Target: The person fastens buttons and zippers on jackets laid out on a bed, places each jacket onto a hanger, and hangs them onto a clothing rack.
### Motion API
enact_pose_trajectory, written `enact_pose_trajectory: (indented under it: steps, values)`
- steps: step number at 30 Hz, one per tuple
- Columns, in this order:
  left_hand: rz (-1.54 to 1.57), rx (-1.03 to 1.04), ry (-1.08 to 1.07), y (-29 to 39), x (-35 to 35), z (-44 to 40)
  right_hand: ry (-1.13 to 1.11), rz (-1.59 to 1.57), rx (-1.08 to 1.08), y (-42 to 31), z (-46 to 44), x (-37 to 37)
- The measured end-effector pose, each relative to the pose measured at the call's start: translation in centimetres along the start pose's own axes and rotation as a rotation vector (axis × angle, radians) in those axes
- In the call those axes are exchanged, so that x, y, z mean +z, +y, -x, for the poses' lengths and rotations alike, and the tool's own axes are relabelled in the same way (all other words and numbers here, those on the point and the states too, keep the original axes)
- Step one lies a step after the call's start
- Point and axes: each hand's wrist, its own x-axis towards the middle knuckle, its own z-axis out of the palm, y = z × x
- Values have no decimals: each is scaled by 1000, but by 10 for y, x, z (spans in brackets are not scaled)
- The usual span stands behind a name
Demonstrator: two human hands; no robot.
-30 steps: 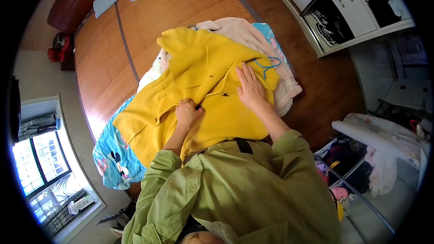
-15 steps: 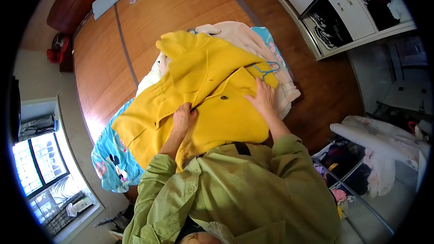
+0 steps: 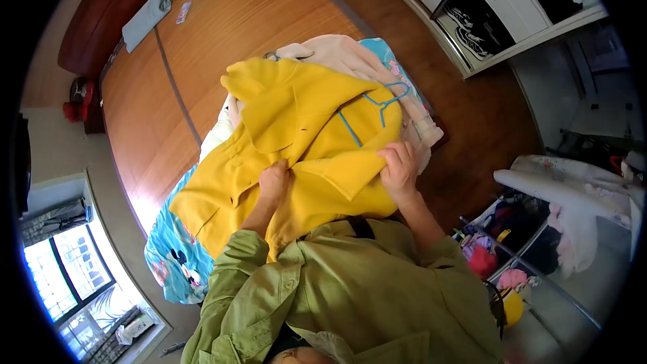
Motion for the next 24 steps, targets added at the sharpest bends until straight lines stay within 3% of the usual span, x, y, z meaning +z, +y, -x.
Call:
enact_pose_trajectory:
  steps: [5,7,10,11,14,17,18,20,23,24]
  values:
    - [-85,-9,145,4,10,3,-284,84,285,40,59,14]
    - [-93,-52,-12,4,2,-1,-345,21,389,56,81,18]
    - [3,-153,-308,20,-51,-19,-213,21,426,40,60,9]
    - [56,-189,-413,25,-64,-32,-192,-9,307,30,49,10]
    - [404,-306,-131,31,-52,-68,-225,-119,17,-12,21,32]
    - [855,-474,-163,40,-15,-98,-347,-51,-158,-55,17,69]
    - [782,-462,-106,15,40,-112,-350,36,-203,-47,23,78]
    - [1143,-493,-166,24,41,-114,-362,205,-298,-29,31,96]
    - [1475,-446,-186,59,-11,-98,-671,24,-15,-6,23,96]
    - [1549,-405,-177,67,-29,-94,-680,-46,57,-5,10,93]
